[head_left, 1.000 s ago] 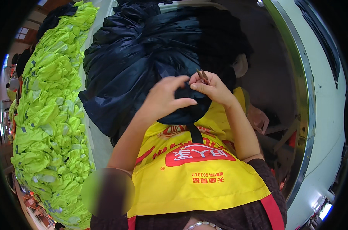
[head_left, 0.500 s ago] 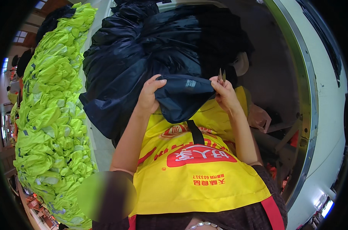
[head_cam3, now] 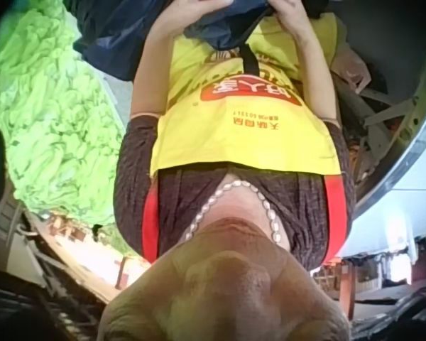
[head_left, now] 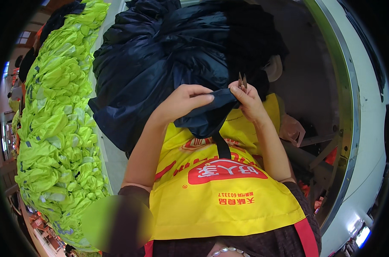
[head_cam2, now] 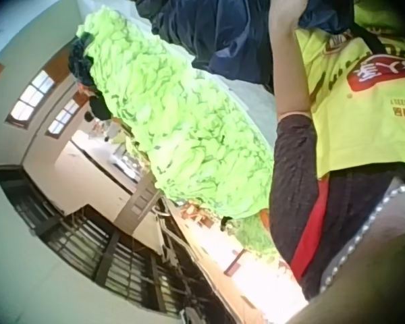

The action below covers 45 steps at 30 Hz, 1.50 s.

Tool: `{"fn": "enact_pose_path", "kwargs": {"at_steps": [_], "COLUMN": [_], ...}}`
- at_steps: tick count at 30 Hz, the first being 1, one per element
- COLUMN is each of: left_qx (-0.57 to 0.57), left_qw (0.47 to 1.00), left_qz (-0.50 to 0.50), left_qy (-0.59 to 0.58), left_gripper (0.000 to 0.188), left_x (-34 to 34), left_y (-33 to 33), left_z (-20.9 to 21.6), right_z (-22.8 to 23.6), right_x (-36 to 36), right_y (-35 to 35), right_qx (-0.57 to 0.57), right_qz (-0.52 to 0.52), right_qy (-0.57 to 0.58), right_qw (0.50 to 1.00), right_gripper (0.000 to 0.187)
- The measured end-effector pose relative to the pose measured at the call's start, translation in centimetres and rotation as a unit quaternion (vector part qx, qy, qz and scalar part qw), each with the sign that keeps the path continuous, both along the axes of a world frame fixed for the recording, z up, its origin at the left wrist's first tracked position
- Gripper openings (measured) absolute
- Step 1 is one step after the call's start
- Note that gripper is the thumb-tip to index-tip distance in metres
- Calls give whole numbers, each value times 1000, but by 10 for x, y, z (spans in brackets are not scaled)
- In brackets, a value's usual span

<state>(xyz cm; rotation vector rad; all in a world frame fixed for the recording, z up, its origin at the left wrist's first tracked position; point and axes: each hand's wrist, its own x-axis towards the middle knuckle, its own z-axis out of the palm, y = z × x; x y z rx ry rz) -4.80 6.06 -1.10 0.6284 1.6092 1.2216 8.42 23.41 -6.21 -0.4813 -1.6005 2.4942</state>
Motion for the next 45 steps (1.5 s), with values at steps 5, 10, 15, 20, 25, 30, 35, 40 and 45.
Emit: {"fn": "enact_pose_path", "kwargs": {"at_steps": [5,10,15,20,25,30,35,40,45], "left_qx": [-25,-10,8,29,31,-5,14,34,5], "left_qw": [987,980,983,983,979,970,946,930,925], "left_qz": [115,141,142,150,151,173,190,209,233], "left_qy": [-109,-141,-117,-106,-132,-173,-262,-300,-300], "left_gripper": [19,17,16,16,16,17,16,16,14], "left_x": [10,18,24,29,31,28,25,24,27], "left_y": [9,14,17,20,19,16,16,18,19], "left_z": [-5,2,5,5,3,5,12,3,4], "right_z": [42,43,37,48,58,58,49,36,28], "right_x": [4,14,9,9,20,36,47,48,32], "right_y": [-7,-18,-16,-19,-23,-15,-32,-52,-48], "right_qx": [430,546,569,552,385,208,380,481,497], "right_qz": [-189,-129,-123,-103,-31,-30,-13,-64,-95], "right_qy": [1,106,101,103,69,-31,16,-31,-19], "right_qw": [883,821,807,821,920,977,925,874,862], "right_gripper": [16,19,17,11,9,14,20,26,24]}}
